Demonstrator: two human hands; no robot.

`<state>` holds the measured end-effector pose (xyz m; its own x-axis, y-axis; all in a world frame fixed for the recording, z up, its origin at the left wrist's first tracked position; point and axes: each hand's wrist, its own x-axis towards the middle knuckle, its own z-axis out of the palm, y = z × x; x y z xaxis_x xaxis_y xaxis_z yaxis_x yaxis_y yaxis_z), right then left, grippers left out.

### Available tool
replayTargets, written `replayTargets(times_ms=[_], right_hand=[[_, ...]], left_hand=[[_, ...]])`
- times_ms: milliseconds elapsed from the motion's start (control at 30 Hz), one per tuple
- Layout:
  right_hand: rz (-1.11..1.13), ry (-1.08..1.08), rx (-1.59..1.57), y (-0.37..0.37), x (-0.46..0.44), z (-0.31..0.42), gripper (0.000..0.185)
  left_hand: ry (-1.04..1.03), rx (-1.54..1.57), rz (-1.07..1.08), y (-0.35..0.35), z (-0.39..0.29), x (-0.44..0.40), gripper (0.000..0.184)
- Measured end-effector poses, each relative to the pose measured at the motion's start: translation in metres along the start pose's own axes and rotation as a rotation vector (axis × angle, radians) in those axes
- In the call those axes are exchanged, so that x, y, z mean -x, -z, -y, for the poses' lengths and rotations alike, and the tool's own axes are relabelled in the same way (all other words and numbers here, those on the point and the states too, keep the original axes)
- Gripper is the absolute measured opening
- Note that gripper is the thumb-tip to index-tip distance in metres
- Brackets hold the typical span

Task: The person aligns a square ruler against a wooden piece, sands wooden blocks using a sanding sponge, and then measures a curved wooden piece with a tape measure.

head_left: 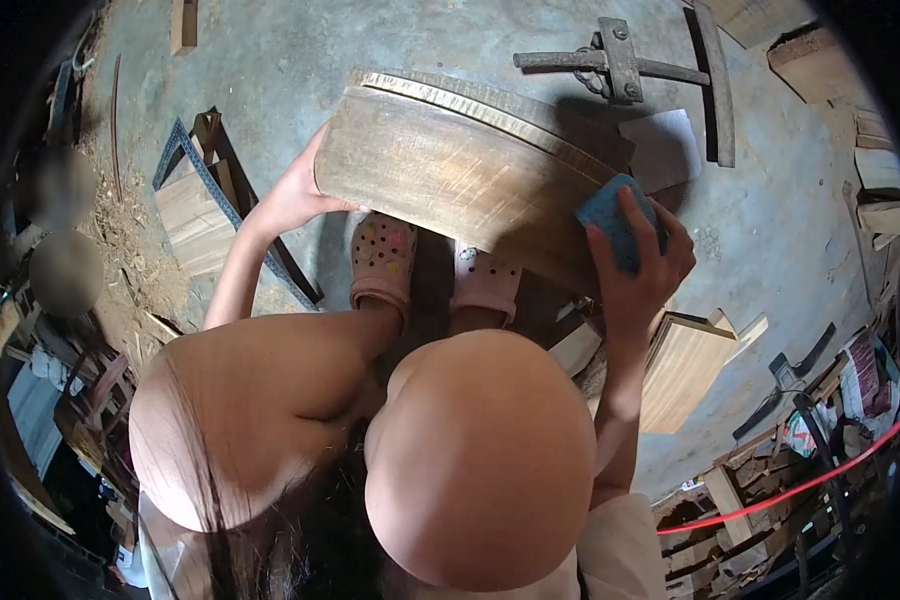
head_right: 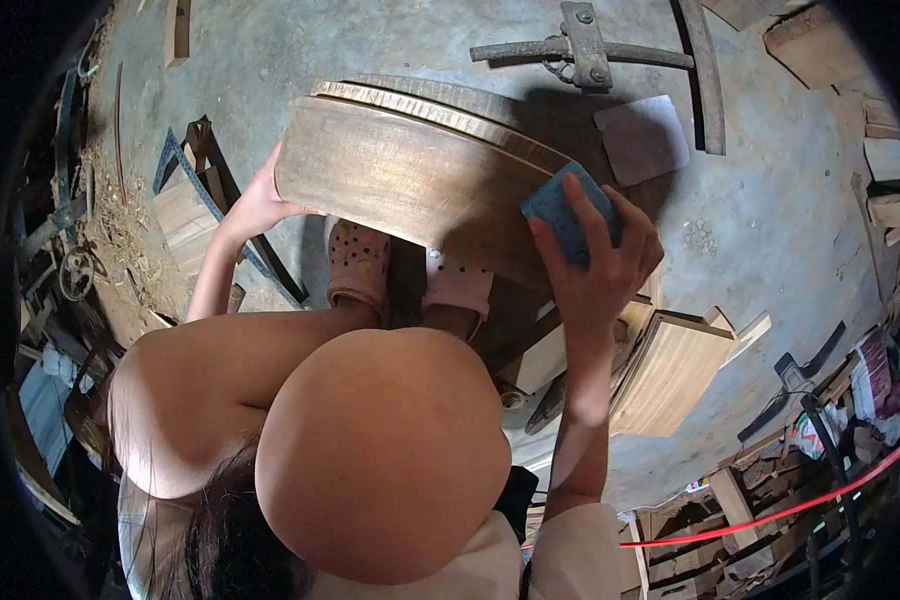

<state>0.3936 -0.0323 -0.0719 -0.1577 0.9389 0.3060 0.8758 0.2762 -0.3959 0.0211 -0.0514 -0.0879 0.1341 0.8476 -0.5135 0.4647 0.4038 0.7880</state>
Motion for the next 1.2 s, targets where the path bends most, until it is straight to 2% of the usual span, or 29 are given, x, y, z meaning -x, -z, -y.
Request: replayTargets(times_ms=[100, 167, 267, 333, 367, 400, 433, 500, 533, 600, 667, 767, 933, 1000, 1067, 1167, 1200], right_hand=[[0.088, 0.037, -0.092, -0.02, -0.014, 0.045, 0.044], [0.11, 0.149, -0.228, -0.056, -0.034, 0.09, 0.043], [0.076, 0.325, -0.222, -0.095, -0.067, 0.145, 0.043], [0.08, 0.391, -0.208, -0.106, -0.075, 0.163, 0.044], [0.053, 0.396, -0.221, -0.102, -0.073, 0.16, 0.045], [0.027, 0.406, -0.231, -0.098, -0.068, 0.145, 0.046], [0.003, 0.421, -0.239, -0.093, -0.063, 0.127, 0.046], [0.107, 0.261, -0.383, -0.062, -0.039, 0.078, 0.049], [0.051, 0.166, -0.211, -0.042, -0.025, 0.054, 0.049], [0.03, 0.154, 0.01, -0.003, 0.001, 0.004, 0.047], [0.019, 0.049, 0.062, 0.02, 0.021, -0.016, 0.046], [0.002, 0.094, 0.039, 0.001, 0.018, -0.008, 0.046], [0.012, 0.406, -0.223, -0.082, -0.047, 0.111, 0.046], [0.065, 0.48, -0.242, -0.103, -0.064, 0.158, 0.043], [0.081, 0.502, -0.232, -0.106, -0.064, 0.165, 0.042], [0.067, 0.467, -0.287, -0.086, -0.054, 0.133, 0.043], [0.229, 0.371, -0.28, -0.065, -0.048, 0.109, 0.046]], left_hand=[[-0.013, 0.005, -0.003, -0.001, -0.002, -0.001, 0.112], [-0.034, 0.008, 0.001, -0.001, -0.003, -0.001, 0.112], [-0.02, 0.072, 0.008, -0.001, -0.006, 0.002, 0.111], [0.047, -0.001, 0.064, 0.003, 0.014, -0.004, 0.11], [0.075, -0.036, 0.092, 0.006, 0.019, -0.005, 0.11], [-0.039, 0.068, 0.024, 0.0, 0.005, -0.001, 0.108], [-0.079, 0.047, 0.013, 0.0, 0.004, 0.0, 0.107], [-0.155, 0.013, -0.014, -0.002, 0.008, -0.003, 0.106], [-0.163, 0.052, -0.006, -0.003, 0.006, -0.003, 0.104], [-0.166, 0.069, 0.007, -0.002, 0.006, -0.003, 0.104], [-0.158, 0.077, 0.013, -0.003, 0.006, -0.001, 0.103], [-0.163, 0.064, 0.003, -0.003, 0.004, -0.003, 0.103], [-0.165, 0.095, 0.011, -0.002, 0.003, -0.001, 0.102], [-0.01, 0.003, 0.1, 0.002, -0.003, -0.001, 0.101], [0.116, -0.01, 0.175, 0.006, -0.007, 0.0, 0.101], [-0.145, 0.141, 0.004, -0.004, 0.007, -0.001, 0.103], [-0.132, 0.107, 0.003, -0.004, 0.008, -0.002, 0.104]])
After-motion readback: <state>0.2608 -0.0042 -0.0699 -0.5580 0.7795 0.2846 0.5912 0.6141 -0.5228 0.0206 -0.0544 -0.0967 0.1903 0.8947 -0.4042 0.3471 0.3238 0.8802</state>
